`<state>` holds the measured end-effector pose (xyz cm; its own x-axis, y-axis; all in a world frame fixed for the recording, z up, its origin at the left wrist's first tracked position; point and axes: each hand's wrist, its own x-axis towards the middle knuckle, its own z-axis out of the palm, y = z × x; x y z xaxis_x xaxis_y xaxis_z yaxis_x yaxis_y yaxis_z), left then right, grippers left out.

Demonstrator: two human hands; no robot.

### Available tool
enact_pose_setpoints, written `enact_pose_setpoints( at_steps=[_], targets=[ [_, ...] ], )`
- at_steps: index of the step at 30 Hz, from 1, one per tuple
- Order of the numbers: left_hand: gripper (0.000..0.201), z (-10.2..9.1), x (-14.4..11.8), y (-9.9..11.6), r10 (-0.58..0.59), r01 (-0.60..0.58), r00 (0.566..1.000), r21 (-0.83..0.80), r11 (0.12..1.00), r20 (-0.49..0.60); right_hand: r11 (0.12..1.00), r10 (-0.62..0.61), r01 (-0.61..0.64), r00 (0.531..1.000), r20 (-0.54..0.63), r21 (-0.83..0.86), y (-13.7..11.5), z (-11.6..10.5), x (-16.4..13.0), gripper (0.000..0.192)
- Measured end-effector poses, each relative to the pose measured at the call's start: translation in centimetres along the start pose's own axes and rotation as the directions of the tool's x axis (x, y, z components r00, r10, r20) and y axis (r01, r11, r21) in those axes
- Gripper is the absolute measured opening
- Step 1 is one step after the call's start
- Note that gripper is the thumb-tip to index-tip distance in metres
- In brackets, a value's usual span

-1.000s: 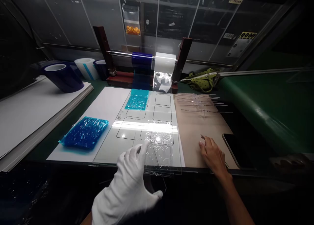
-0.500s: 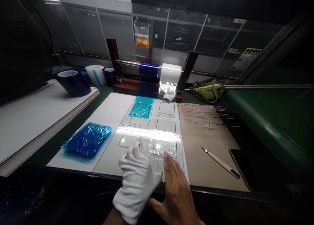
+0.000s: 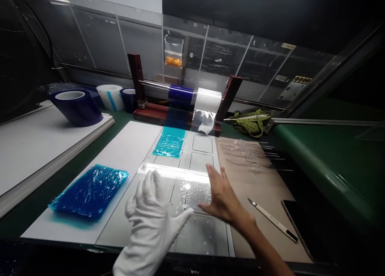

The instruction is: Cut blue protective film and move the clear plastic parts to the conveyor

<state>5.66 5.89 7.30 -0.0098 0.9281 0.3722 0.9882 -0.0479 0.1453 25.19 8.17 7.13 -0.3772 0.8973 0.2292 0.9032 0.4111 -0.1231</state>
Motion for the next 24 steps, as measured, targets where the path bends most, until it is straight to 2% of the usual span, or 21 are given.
enact_pose_setpoints(
  at_steps=[4, 7, 13, 19, 21, 24],
  targets=[
    [0.122, 1.6, -1.2, -3.2, -0.055, 0.056, 0.998, 0.057, 0.997, -0.029, 0.998, -0.030, 0.035, 0.996, 0.085, -0.061, 6.1, -0.6, 3.7, 0.114],
    [0.119, 3.0, -2.2, -4.5, -0.059, 0.059, 0.998, 0.061, 0.996, -0.010, 0.996, -0.058, 0.065, 0.991, 0.123, -0.054, 8.3, -0.1, 5.4, 0.114],
    [0.108, 3.7, -2.7, -4.7, -0.118, 0.109, 0.989, 0.095, 0.989, 0.089, 0.994, -0.095, 0.102, 0.982, 0.165, -0.031, 9.3, 0.9, 6.5, 0.111],
    [0.105, 4.2, -2.3, -4.5, -0.116, 0.110, 0.989, 0.061, 0.992, 0.094, 0.995, -0.092, 0.096, 0.978, 0.189, -0.015, 9.7, 1.4, 7.1, 0.116],
    [0.104, 4.4, -2.3, -4.5, -0.152, 0.154, 0.979, -0.008, 0.988, 0.133, 0.996, -0.088, 0.092, 0.975, 0.202, -0.012, 9.8, 1.6, 7.3, 0.116],
    [0.107, 4.1, -1.5, -4.7, -0.245, 0.300, 0.939, -0.225, 0.927, 0.243, 0.997, -0.073, 0.077, 0.972, 0.224, -0.011, 9.9, 1.7, 7.4, 0.120]
  ],
)
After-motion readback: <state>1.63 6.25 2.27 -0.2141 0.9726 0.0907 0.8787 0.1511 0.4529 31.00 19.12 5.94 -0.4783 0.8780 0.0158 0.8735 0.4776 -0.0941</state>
